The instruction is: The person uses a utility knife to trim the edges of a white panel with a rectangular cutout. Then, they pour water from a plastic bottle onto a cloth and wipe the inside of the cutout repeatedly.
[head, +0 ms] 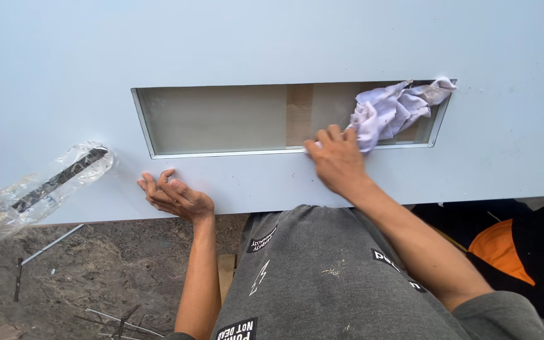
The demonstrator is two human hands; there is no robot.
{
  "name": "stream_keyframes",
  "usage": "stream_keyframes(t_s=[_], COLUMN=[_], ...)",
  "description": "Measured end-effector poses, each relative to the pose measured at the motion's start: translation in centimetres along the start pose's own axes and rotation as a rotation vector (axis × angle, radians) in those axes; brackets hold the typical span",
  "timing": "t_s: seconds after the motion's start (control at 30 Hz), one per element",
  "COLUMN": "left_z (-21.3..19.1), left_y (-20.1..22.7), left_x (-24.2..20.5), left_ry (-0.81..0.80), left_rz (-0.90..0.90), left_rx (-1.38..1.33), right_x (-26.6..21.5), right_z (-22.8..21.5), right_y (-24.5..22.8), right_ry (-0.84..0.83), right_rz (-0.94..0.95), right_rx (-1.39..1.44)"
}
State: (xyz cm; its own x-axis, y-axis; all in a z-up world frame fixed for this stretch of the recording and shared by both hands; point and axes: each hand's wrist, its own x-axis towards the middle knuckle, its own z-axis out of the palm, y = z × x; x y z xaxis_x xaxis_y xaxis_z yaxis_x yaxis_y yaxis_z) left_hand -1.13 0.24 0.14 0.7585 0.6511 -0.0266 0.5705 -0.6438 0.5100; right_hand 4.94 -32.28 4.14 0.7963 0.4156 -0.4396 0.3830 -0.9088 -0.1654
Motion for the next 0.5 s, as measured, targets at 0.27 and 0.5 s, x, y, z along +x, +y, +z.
stream_keyframes(t_s=[0.27,0.5], left_z=[-0.3,-0.2], left_y=[0.7,1.2], left_x=[0.2,-0.1], left_ry=[0.021,0.015], left_rz=[-0.014,-0.001], left_rx=[-0.015,0.039], right_x=[-2.6,5.1], right_z=[0.7,0.0], right_y=[4.0,-5.5], right_ry=[-0.033,0.016], right_rz=[0.122,-0.077], right_rx=[-0.105,0.194])
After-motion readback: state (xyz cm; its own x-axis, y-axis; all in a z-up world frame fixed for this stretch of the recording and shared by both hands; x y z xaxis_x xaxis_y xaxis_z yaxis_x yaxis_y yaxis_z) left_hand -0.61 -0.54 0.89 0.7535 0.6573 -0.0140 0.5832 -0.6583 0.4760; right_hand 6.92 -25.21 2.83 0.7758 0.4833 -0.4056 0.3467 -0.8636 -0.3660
